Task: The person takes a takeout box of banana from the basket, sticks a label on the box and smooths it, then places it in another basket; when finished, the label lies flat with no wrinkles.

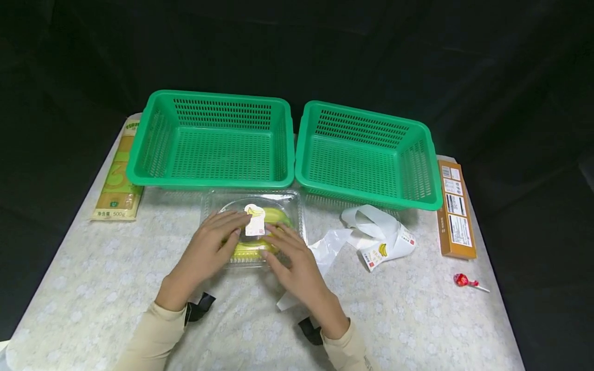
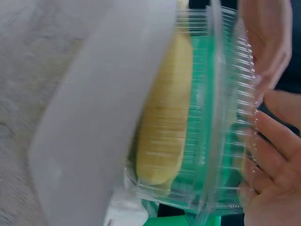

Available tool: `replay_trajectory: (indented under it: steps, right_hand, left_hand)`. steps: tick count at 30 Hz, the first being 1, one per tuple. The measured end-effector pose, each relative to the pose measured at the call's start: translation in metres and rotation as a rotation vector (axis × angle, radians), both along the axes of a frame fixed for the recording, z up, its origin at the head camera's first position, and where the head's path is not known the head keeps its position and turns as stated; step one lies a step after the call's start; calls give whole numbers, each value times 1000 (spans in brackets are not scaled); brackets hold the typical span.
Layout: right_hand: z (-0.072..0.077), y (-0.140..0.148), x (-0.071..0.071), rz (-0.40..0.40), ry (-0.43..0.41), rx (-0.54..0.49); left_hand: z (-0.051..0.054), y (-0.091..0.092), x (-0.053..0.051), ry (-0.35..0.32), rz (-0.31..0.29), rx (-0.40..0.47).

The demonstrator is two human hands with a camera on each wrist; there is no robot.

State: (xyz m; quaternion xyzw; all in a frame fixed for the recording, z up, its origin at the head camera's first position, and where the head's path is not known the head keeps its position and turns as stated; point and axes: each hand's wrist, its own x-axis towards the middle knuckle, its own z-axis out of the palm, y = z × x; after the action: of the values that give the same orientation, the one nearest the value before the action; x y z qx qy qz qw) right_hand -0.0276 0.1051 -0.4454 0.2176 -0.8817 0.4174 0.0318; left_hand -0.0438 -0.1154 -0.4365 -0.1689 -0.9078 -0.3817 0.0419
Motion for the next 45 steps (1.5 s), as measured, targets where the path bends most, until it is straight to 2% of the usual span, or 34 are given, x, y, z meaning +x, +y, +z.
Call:
replay_trajectory:
  steps: [3,5,7,9,13,17,25,35,45]
  right_hand:
    - [4,5,-6,-119,-20,-83]
    - [5,10,-11,-211,-54,-89]
    - [5,15,-15,-281,-117,-64]
    - [4,19,-19,-314,-202,-36]
    - [-3,22,-23,-304,-374,-67]
    - [-10,19,-23,-311,-453,-146]
    - [-15,19,-23,-344,-454,-191]
    - [-16,21,-24,-329,-450,-196]
    - [-13,25,-23,-329,-447,-170]
  left_hand:
    - [-5,-12,-2,3,125,45]
    - [-8,-19,-3,-12,200,68]
    - [-11,-25,-5,-42,246,92]
    - [-14,-30,-6,-92,269,108]
    - [-22,-34,-6,-203,274,157]
    - [-27,-34,-4,-234,277,194]
    - [-31,-33,-3,-213,298,197]
    - [-33,-33,-3,-215,301,202]
    - [-29,-30,-2,-125,322,211]
